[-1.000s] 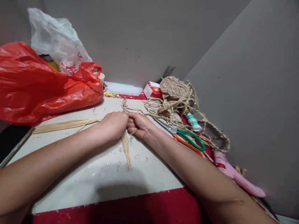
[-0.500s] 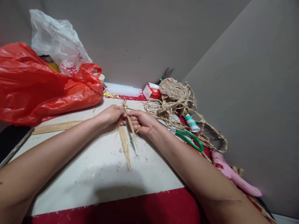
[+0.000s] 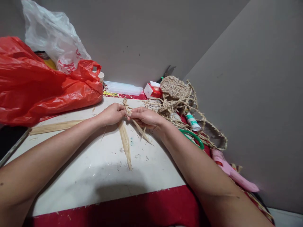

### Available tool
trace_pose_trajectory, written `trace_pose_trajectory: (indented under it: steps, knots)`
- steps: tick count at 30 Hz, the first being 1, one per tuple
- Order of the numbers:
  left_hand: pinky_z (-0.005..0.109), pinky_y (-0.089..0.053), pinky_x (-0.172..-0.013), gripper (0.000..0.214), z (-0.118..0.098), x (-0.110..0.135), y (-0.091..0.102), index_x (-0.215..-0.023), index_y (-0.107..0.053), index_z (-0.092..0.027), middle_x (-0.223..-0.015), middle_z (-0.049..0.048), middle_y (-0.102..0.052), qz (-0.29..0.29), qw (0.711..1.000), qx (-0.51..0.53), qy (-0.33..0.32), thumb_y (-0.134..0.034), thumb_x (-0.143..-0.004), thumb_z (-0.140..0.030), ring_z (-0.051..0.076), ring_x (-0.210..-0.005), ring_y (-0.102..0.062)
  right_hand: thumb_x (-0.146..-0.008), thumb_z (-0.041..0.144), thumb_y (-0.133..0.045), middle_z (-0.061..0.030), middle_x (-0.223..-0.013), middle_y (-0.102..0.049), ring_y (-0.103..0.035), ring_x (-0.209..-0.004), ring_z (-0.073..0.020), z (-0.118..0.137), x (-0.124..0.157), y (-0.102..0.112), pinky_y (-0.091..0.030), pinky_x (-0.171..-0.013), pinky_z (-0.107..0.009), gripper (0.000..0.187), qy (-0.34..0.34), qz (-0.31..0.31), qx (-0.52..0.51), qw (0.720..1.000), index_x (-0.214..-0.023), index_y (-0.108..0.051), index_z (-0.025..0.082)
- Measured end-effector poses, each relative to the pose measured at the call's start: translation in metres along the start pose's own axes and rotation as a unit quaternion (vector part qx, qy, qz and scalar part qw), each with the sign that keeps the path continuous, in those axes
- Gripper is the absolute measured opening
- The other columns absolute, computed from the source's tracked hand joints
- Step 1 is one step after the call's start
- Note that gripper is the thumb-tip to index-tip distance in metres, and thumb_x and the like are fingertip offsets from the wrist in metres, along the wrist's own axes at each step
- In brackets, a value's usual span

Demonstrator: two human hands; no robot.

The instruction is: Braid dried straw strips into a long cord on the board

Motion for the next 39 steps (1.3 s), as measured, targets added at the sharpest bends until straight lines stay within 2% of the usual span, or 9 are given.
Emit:
trace_pose_trajectory:
  steps: [3,9,13,19,26,30,34,36,39]
  knots:
    - [0.021,-0.031,-0.05,0.018,0.007,-0.002,-0.003,-0.063,-0.061,-0.013,-0.056,-0.0001,-0.057,0.012,0.998,0.035,0.045,-0.047,-0.073,-0.021,0.008,-0.048,-0.04,-0.075,0.03,-0.06,0.0106,-0.041,-0.025,-0.016,-0.036,-0.0034,0.006,0.002,0.001,-0.012,-0.035,-0.019,0.018,0.025,-0.038,0.122,0.991,-0.071,-0.058,0.012]
    - [0.023,-0.013,-0.037,0.016,0.017,-0.001,-0.014,-0.06,-0.051,-0.017,-0.042,-0.0061,-0.032,0.062,0.975,0.149,0.15,-0.05,-0.074,-0.025,0.006,-0.033,-0.022,-0.078,0.026,-0.048,0.0053,-0.052,-0.04,-0.03,-0.049,-0.0062,0.023,0.009,-0.006,-0.025,-0.049,-0.021,0.022,0.098,-0.119,0.361,0.92,-0.067,-0.06,0.011]
    - [0.023,-0.012,-0.036,0.017,0.017,-0.001,-0.015,-0.057,-0.047,-0.017,-0.043,-0.0063,-0.031,0.054,0.967,0.194,0.159,-0.053,-0.072,-0.021,0.004,-0.033,-0.022,-0.079,0.029,-0.046,0.0045,-0.053,-0.038,-0.031,-0.052,-0.0075,0.024,0.011,-0.007,-0.024,-0.051,-0.022,0.025,0.115,-0.129,0.407,0.897,-0.064,-0.057,0.011]
    - [0.023,-0.012,-0.037,0.014,0.016,0.001,-0.014,-0.059,-0.052,-0.016,-0.039,-0.007,-0.031,0.02,0.972,0.171,0.159,-0.054,-0.07,-0.023,0.004,-0.031,-0.021,-0.078,0.021,-0.047,0.0019,-0.055,-0.045,-0.037,-0.054,-0.0095,0.031,0.018,-0.001,-0.025,-0.053,-0.024,0.02,0.119,-0.157,0.464,0.863,-0.065,-0.058,0.012]
    - [0.023,-0.012,-0.036,0.017,0.012,0.003,-0.014,-0.052,-0.048,-0.017,-0.038,-0.0071,-0.029,0.007,0.964,0.22,0.148,-0.053,-0.068,-0.018,0.004,-0.032,-0.02,-0.08,0.02,-0.043,0.0008,-0.055,-0.048,-0.038,-0.053,-0.0099,0.033,0.022,-0.019,-0.026,-0.052,-0.023,0.022,0.125,-0.158,0.446,0.872,-0.064,-0.057,0.013]
    - [0.022,-0.009,-0.035,0.027,0.009,0.006,-0.017,-0.047,-0.037,-0.018,-0.039,-0.0077,-0.025,0.006,0.941,0.292,0.169,-0.053,-0.068,-0.016,0.003,-0.032,-0.018,-0.083,0.02,-0.041,-0.007,-0.072,-0.062,-0.049,-0.063,-0.0149,0.031,0.027,-0.032,-0.03,-0.059,-0.025,0.023,0.128,-0.179,0.533,0.817,-0.075,-0.062,0.015]
    - [0.02,-0.009,-0.035,0.027,0.007,0.008,-0.019,-0.047,-0.039,-0.017,-0.038,-0.0076,-0.026,0.019,0.93,0.325,0.169,-0.055,-0.069,-0.012,0.002,-0.032,-0.02,-0.085,0.024,-0.04,-0.0122,-0.08,-0.065,-0.051,-0.065,-0.0179,0.028,0.035,-0.044,-0.028,-0.059,-0.028,0.025,0.105,-0.177,0.6,0.773,-0.081,-0.064,0.015]
    - [0.02,-0.01,-0.035,0.022,0.007,0.009,-0.018,-0.05,-0.046,-0.015,-0.037,-0.0078,-0.027,0.027,0.927,0.335,0.169,-0.055,-0.07,-0.012,0.002,-0.032,-0.019,-0.084,0.024,-0.044,-0.0092,-0.07,-0.062,-0.047,-0.057,-0.0146,0.029,0.04,-0.051,-0.026,-0.055,-0.027,0.023,0.103,-0.115,0.605,0.781,-0.071,-0.062,0.015]
    - [0.019,-0.009,-0.035,0.014,0.006,0.008,-0.014,-0.058,-0.053,-0.013,-0.037,-0.0086,-0.027,0.035,0.921,0.349,0.169,-0.058,-0.072,-0.015,0.002,-0.033,-0.016,-0.083,0.029,-0.049,-0.002,-0.055,-0.053,-0.037,-0.048,-0.0094,0.038,0.048,-0.05,-0.023,-0.05,-0.025,0.028,0.117,-0.035,0.531,0.839,-0.06,-0.056,0.015]
Point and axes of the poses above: each hand's wrist, its own x-axis away from the middle knuckle, its own y-axis out of the back of the hand, z = x × y, the point moved 5 cm from there along -x, towards the middle knuckle
